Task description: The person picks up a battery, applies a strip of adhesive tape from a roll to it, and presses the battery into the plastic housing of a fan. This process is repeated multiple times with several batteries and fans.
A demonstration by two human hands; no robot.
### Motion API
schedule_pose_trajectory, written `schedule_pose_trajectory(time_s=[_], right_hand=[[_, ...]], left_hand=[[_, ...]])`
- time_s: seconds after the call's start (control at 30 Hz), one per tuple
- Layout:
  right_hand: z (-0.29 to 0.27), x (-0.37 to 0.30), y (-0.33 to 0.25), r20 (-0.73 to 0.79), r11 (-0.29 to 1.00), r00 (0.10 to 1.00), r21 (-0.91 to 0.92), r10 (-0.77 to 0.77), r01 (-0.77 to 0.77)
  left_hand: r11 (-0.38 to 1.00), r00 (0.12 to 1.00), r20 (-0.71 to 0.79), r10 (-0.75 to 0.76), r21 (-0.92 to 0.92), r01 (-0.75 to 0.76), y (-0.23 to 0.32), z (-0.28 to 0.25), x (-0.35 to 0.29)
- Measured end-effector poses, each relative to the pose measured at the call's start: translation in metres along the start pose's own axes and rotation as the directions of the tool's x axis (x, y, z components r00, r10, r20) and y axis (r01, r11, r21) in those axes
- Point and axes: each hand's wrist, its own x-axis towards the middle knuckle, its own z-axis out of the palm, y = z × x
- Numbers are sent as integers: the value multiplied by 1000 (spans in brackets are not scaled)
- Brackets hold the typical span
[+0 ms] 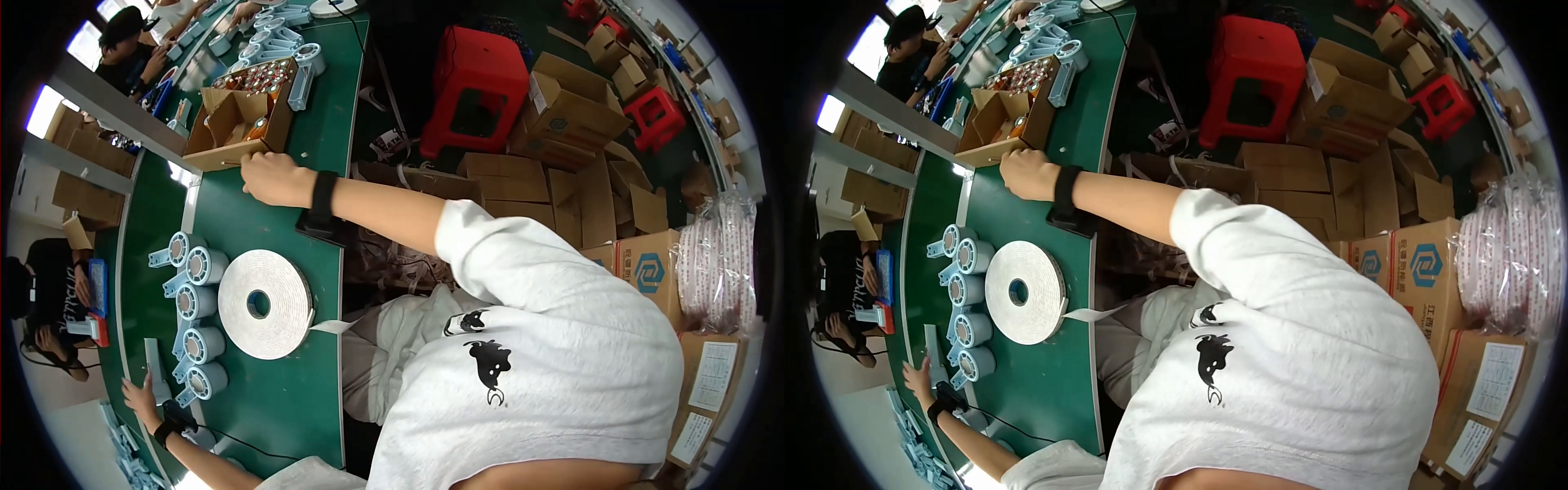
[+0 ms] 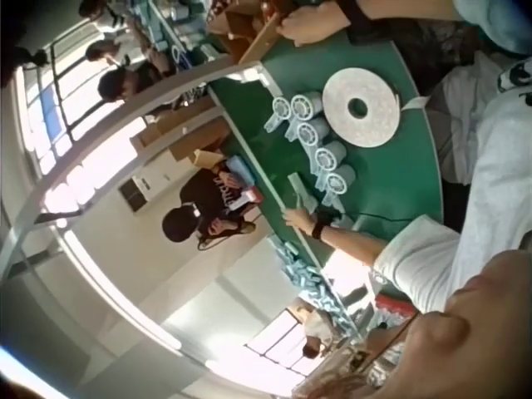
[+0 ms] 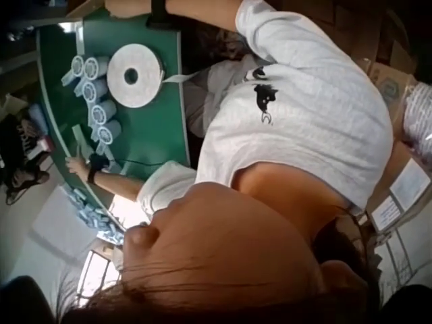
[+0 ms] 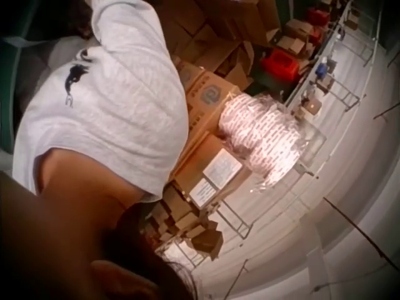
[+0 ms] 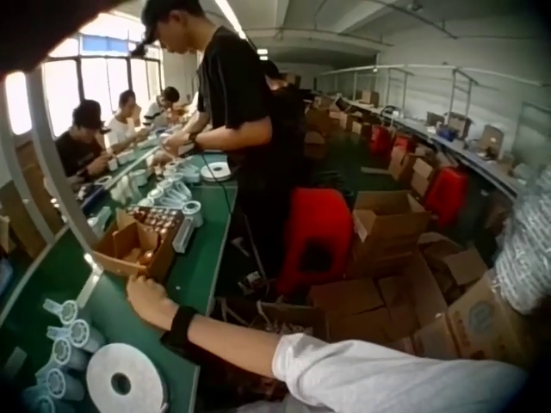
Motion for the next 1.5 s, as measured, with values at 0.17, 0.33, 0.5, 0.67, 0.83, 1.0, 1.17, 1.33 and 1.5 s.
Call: schedule_pose_trajectory(time_s=[0.17,0.33,0.5,0.67,0.83,1.0,1.17,1.33,1.5], right_hand=[[39,22,-10,67,990,988,23,-139,137],[-30,-64,-16,392,302,913,889,-117,-343],[-45,-189,-43,465,201,885,866,18,-459],[-46,-196,-71,540,114,795,840,-275,-531],[-57,-189,-68,514,366,698,855,-498,-368],[-52,-185,-86,500,224,699,863,-511,-453],[-43,-178,-117,51,295,865,949,-499,115],[-48,-176,-142,92,273,876,961,-474,47],[-36,-170,-170,-210,301,864,878,-458,373]], left_hand=[[410,900,104,424,-908,-88,182,-229,-72],[551,740,67,670,-713,-434,241,-207,-118],[502,769,12,639,-765,-405,240,-213,-126],[303,956,162,244,-949,84,203,-236,-150],[-226,922,191,-336,-967,118,126,-251,-186],[-74,814,205,-544,-978,197,140,-270,-239],[-20,813,302,-497,-941,338,196,-265,-247],[-24,818,278,-504,-951,308,201,-257,-241],[437,876,24,-482,-860,265,203,-261,-237]])
